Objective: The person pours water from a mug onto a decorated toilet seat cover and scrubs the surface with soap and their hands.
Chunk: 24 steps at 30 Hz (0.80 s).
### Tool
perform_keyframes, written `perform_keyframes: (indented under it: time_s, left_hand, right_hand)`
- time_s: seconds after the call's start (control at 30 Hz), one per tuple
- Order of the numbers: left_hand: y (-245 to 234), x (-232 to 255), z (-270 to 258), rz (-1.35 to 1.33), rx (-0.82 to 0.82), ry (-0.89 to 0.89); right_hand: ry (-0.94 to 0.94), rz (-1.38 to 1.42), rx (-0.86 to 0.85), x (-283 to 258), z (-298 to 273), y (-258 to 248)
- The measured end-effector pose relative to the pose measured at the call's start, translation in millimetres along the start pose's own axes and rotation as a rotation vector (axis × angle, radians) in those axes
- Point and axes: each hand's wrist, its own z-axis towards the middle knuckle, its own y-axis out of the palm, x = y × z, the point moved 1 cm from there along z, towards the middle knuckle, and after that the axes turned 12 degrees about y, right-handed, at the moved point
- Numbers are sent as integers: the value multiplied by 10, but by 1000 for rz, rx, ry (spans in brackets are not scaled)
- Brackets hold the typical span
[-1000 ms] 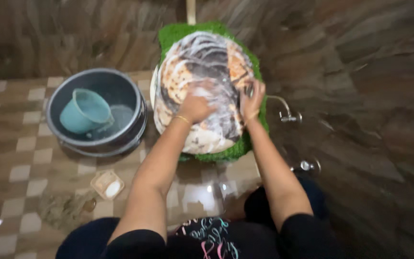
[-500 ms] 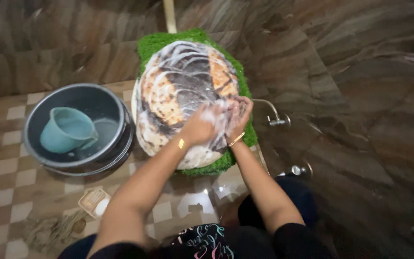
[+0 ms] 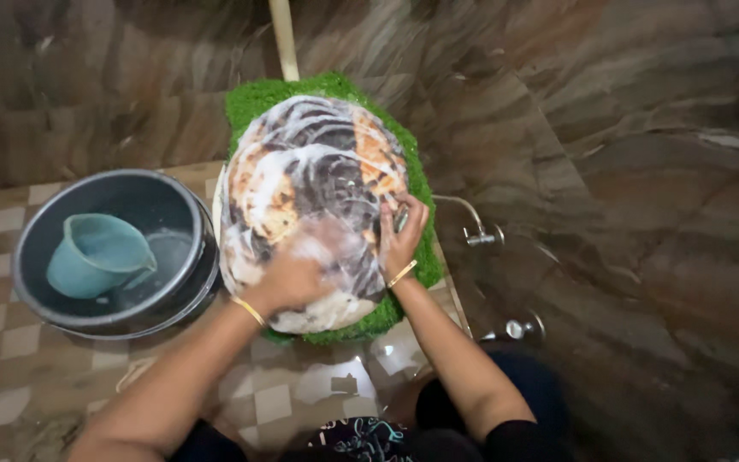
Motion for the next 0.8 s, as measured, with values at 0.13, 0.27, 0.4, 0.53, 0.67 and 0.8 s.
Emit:
perform_keyframes:
  time_s: [0.13,0.27,0.4,0.53,0.67,0.8]
  left_hand:
    - [222,-145,492,5,7,143]
    - [281,-715,848,-20,7,58]
    - [395,-590,601,-8,232,13]
    - [350,-416,420,1,217,-24]
    - [332,-758,769,-13,82,-248]
    - [422,-790,758,56,335,-27]
  right_hand:
    - [56,24,-22,37,-10,-26]
    - [67,-9,-35,10,7,-55]
    - [39,-32,-60,-49,-15,-68]
    - [-14,-61,-65,-41,-6,-53]
    - [-36,-81,-57,12,2,-25]
    - [-63,-103,-43,20,35,-17]
